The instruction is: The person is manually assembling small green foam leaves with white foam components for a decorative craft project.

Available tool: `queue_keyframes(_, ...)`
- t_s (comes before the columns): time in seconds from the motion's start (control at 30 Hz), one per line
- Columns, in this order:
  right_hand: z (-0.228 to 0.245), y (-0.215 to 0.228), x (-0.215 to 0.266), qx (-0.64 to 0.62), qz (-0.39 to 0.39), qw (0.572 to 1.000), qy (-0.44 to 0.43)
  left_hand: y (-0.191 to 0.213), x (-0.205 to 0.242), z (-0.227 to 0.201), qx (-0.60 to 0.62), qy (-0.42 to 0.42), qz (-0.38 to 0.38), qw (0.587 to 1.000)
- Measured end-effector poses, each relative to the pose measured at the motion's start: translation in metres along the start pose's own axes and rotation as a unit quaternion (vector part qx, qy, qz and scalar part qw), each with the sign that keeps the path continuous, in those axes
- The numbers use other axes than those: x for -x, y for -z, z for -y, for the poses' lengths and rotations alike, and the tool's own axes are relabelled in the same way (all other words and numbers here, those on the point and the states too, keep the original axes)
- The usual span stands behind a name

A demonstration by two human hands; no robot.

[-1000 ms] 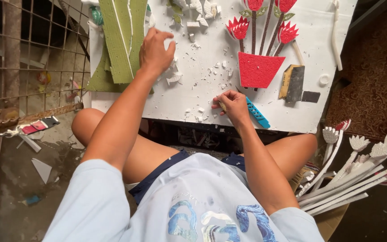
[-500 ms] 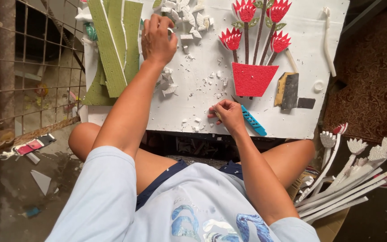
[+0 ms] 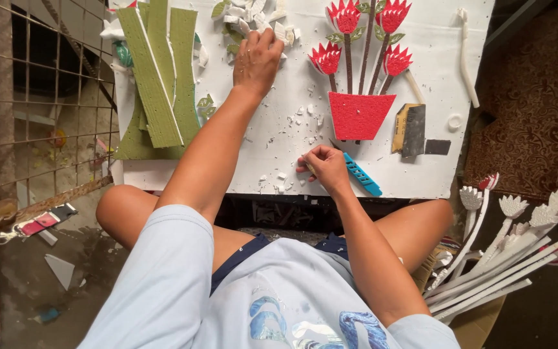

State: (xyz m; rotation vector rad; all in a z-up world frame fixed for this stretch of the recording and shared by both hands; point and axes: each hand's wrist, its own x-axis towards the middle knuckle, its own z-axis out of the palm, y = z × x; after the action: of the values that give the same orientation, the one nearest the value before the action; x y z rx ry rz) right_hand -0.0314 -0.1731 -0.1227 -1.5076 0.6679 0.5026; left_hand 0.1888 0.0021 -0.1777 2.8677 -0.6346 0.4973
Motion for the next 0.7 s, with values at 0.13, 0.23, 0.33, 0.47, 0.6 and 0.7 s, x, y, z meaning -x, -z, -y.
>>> queue_keyframes(0.13, -0.003, 0.001, -0.001, -0.007, 0.000, 1.000, -0.002, 0.002, 0.001, 0.002, -0.051, -0.068, -0.004, 0.996)
queue_keyframes(0.23, -0.002, 0.000, -0.001, -0.008, 0.002, 1.000, 0.005, 0.004, 0.001, 0.002, -0.067, -0.076, 0.006, 0.995)
queue_keyframes(0.33, -0.001, -0.001, 0.000, 0.000, -0.005, 1.000, 0.000, 0.018, 0.003, -0.004, -0.052, -0.084, 0.012, 0.995)
queue_keyframes(0.47, -0.004, -0.001, -0.001, -0.007, -0.002, 1.000, 0.004, 0.052, 0.008, -0.026, 0.303, 0.119, 0.038, 0.945)
queue_keyframes(0.6, -0.014, 0.000, -0.010, -0.053, -0.014, 0.998, 0.007, 0.049, 0.045, -0.032, 0.748, 0.430, 0.128, 0.489)
queue_keyframes(0.7, -0.015, -0.001, -0.008, -0.056, -0.010, 0.998, 0.019, 0.080, 0.072, -0.031, 0.826, 0.460, 0.100, 0.310)
